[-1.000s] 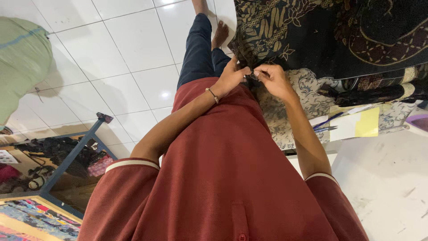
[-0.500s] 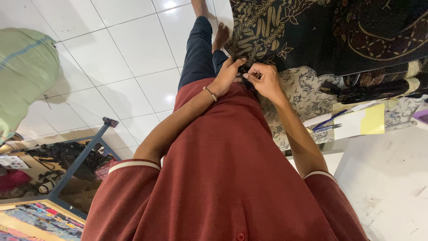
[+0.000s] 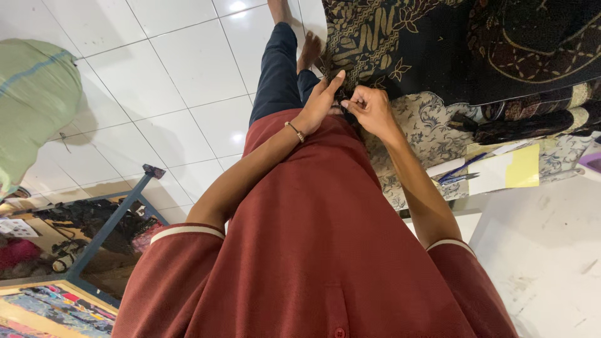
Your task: The person folds a dark patterned garment on a table, smooths it, writes on a small paper tag, and ties the folded garment with a ribbon. The person then lifts and repositions the folded item on the table.
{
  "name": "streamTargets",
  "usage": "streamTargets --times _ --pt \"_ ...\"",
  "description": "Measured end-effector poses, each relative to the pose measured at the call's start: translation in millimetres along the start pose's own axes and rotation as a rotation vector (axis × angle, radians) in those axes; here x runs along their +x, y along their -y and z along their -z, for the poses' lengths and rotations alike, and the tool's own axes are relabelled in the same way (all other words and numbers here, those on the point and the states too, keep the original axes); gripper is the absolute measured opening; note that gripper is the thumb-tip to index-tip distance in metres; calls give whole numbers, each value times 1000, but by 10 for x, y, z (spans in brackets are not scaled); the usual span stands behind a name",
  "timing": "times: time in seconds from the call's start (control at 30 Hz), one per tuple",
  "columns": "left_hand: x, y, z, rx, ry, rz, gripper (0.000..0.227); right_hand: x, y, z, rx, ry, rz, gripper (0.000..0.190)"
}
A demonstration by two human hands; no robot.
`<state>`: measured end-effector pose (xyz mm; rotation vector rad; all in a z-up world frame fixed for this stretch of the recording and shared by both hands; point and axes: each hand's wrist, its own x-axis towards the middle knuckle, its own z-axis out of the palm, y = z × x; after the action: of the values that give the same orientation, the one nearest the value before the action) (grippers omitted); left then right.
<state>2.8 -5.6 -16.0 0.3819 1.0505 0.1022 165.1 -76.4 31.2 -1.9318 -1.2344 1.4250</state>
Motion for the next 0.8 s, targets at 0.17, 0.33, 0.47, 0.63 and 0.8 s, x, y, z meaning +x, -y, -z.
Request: streamTargets --times 0.17,0.33,0.47,0.63,0.8 --pt "37 55 17 25 -26 4 83 22 8 8 78 27 -28 30" --pt "53 63 44 61 -16 21 85 29 18 166 94 170 -125 16" --pt "69 78 58 152 -20 7 80 -1 16 208 38 192 -206 15" --pt "156 188 72 269 -94 -76 75 -10 64 209 50 120 -56 20" --pt "152 218 83 348 -57 -159 50 1 216 417 -266 77 97 24"
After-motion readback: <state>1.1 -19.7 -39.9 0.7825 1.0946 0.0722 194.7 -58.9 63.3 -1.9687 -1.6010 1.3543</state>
